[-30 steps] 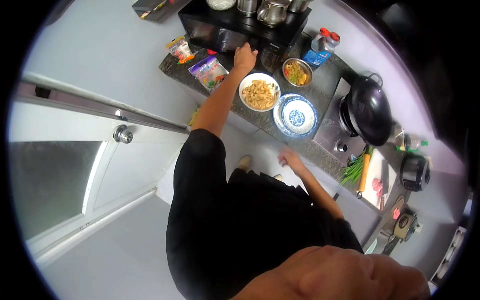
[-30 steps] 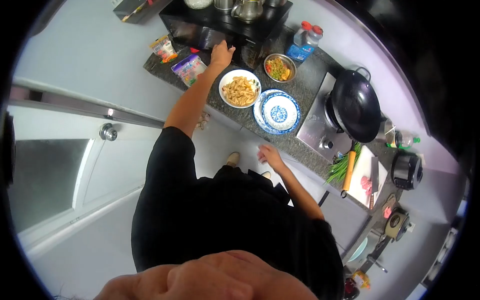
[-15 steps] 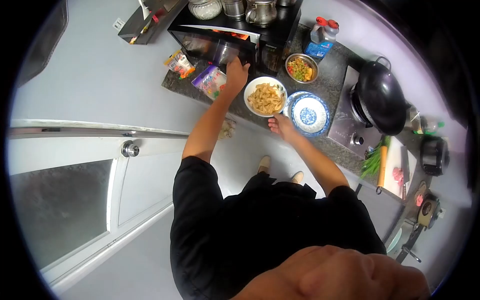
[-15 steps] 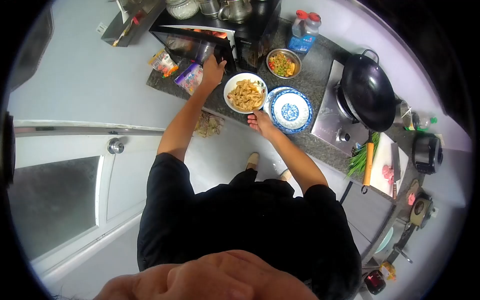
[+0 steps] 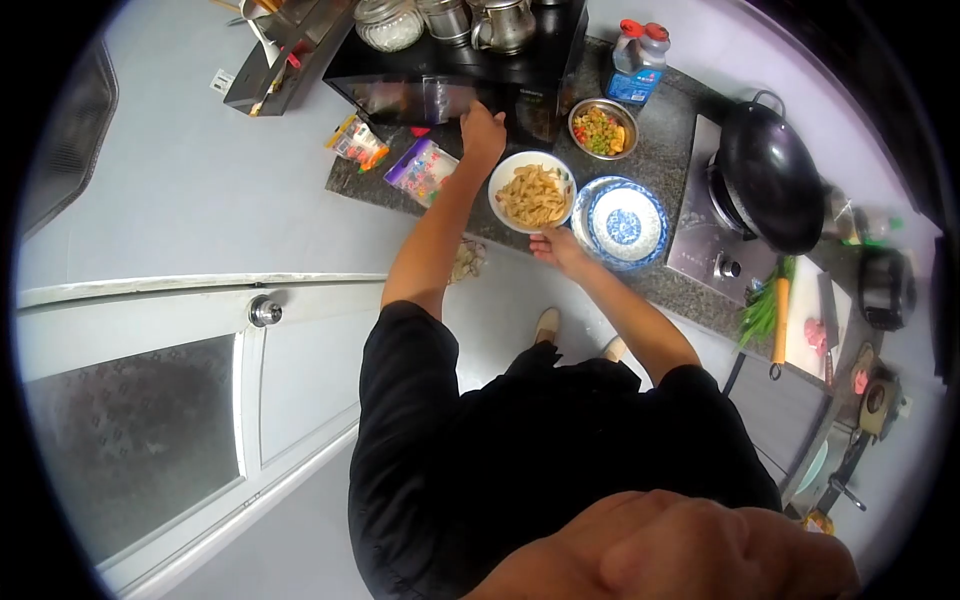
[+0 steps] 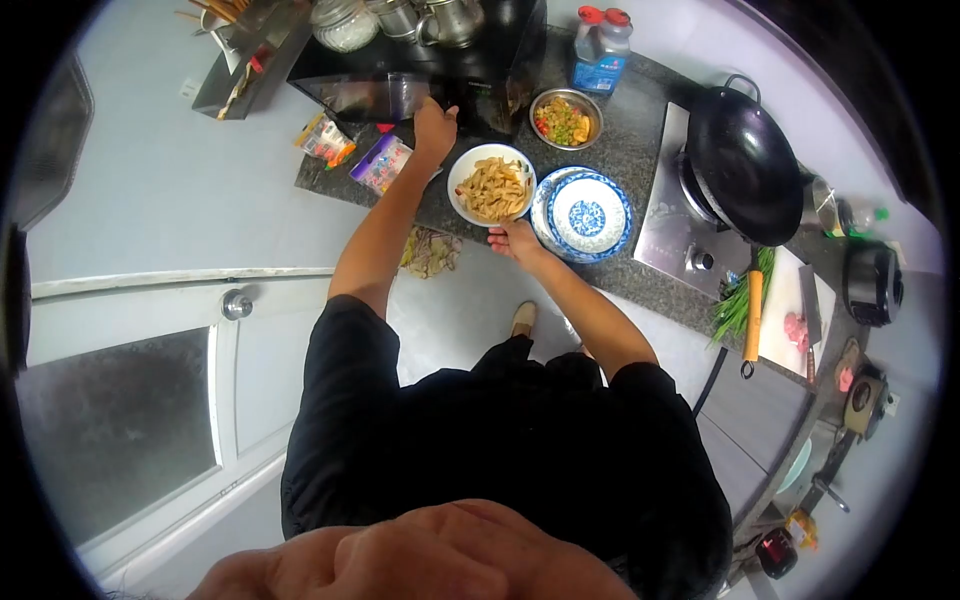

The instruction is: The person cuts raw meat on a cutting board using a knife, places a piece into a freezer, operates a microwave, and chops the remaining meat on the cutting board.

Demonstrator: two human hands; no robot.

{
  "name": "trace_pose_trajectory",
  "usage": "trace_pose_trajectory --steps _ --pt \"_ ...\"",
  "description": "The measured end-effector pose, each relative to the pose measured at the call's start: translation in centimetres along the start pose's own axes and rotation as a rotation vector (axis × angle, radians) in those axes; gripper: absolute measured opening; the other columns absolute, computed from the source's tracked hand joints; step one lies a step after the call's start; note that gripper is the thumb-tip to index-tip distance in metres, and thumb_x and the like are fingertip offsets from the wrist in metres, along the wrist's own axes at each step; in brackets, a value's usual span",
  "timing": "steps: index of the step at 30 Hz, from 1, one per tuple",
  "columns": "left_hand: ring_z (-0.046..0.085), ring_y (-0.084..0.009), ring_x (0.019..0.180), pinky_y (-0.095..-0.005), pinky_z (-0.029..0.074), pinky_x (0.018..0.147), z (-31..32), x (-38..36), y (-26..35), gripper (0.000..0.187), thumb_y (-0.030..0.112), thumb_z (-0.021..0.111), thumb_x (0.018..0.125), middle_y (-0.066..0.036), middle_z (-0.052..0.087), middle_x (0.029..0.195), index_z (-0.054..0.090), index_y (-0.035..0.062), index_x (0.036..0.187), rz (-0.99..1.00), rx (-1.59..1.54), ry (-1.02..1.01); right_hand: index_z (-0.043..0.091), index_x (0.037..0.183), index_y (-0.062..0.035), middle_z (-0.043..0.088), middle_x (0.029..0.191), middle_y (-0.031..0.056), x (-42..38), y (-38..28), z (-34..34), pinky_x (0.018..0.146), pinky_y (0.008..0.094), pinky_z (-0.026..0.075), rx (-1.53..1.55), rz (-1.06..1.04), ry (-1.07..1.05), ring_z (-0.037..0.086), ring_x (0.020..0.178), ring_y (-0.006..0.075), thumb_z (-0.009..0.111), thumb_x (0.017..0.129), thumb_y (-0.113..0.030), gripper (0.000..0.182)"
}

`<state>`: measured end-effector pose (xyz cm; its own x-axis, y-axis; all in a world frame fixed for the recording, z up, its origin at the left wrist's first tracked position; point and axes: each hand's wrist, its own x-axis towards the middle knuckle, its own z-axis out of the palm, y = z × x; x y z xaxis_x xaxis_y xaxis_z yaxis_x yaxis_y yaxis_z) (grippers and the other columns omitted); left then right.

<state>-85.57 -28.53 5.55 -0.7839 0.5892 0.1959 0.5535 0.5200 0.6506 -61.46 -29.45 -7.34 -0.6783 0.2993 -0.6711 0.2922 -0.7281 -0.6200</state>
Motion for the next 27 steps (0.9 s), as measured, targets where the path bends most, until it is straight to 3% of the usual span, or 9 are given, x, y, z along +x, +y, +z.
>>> trace_pose_trajectory --steps 5,7,9,11,14,19,22,27 --pt "0.054 -0.0451 0.107 -0.0479 0.043 0.094 -1.0 -1.5 -0.4 0.043 0.015 0.071 0.084 -0.028 0.060 0.110 0.050 -0.0063 0.114 0.035 0.016 0.009 0.053 0.110 -0.0056 0.064 0.102 0.0073 0.1 0.2 0.8 0.075 0.0325 0.055 0.085 0.008 0.031 0.063 0.085 0.0169 0.055 0.098 -0.020 0.019" --pt "0.053 -0.0406 0.110 -0.0461 0.043 0.095 -0.3 -3.9 -1.9 0.049 0.013 0.070 0.083 -0.025 0.056 0.118 0.048 -0.0056 0.123 0.151 -0.123 0.153 0.054 0.111 -0.0056 0.064 0.101 0.0067 -0.9 1.0 0.3 0.076 0.0325 0.054 0.075 0.030 -0.024 0.063 0.085 0.0168 0.057 0.096 -0.018 0.019" --pt "0.052 -0.0369 0.109 -0.0434 0.043 0.096 0.1 -8.1 -2.9 0.052 0.010 0.068 0.084 -0.022 0.055 0.119 0.047 -0.0035 0.129 0.089 -0.353 0.142 0.055 0.112 -0.0055 0.064 0.100 0.0061 -3.2 2.0 -0.6 0.076 0.0326 0.054 0.073 0.051 -0.072 0.062 0.085 0.0167 0.059 0.094 -0.016 0.021" --pt "0.053 -0.0349 0.108 -0.0419 0.043 0.095 0.0 -13.5 -4.0 0.050 0.008 0.065 0.084 -0.021 0.055 0.119 0.048 -0.0020 0.130 0.089 -0.359 0.110 0.056 0.118 -0.0036 0.064 0.098 0.0060 -7.6 1.6 -1.7 0.077 0.0319 0.052 0.000 0.117 -0.242 0.063 0.085 0.0168 0.061 0.091 -0.015 0.029" --pt "0.056 -0.0287 0.106 -0.0375 0.047 0.088 1.0 -21.4 -6.6 0.046 0.002 0.059 0.086 -0.018 0.055 0.121 0.049 0.0022 0.131 -0.005 -0.416 0.019 0.054 0.121 -0.0049 0.066 0.101 0.0077 -13.4 1.8 -5.3 0.074 0.0329 0.054 -0.106 0.098 -0.211 0.065 0.085 0.0176 0.063 0.092 -0.020 0.034" --pt "0.060 -0.0190 0.099 -0.0313 0.050 0.086 1.7 -30.3 -7.0 0.038 -0.004 0.053 0.088 -0.011 0.060 0.113 0.054 0.0028 0.125 -0.175 -0.515 -0.118 0.053 0.125 -0.0030 0.066 0.100 0.0077 -21.2 3.7 -13.6 0.074 0.0294 0.053 0.003 0.009 0.052 0.065 0.085 0.0169 0.062 0.091 -0.019 0.039" --pt "0.063 -0.0168 0.093 -0.0305 0.052 0.082 5.0 -33.1 -7.4 0.029 -0.004 0.053 0.090 -0.010 0.063 0.107 0.058 0.0017 0.118 -0.110 -0.530 -0.254 0.052 0.127 -0.0010 0.066 0.099 0.0081 -25.2 5.8 -17.7 0.075 0.0292 0.053 0.130 0.006 0.233 0.064 0.085 0.0170 0.059 0.091 -0.016 0.039" --pt "0.065 -0.0150 0.084 -0.0290 0.053 0.077 9.2 -34.8 -1.8 0.017 0.002 0.053 0.093 -0.010 0.067 0.096 0.064 0.0015 0.105 -0.091 -0.681 -0.543 0.049 0.129 -0.0009 0.064 0.096 0.0067 -31.2 10.3 -23.2 0.078 0.0303 0.052 0.292 0.052 0.423 0.061 0.085 0.0169 0.058 0.091 -0.016 0.042"
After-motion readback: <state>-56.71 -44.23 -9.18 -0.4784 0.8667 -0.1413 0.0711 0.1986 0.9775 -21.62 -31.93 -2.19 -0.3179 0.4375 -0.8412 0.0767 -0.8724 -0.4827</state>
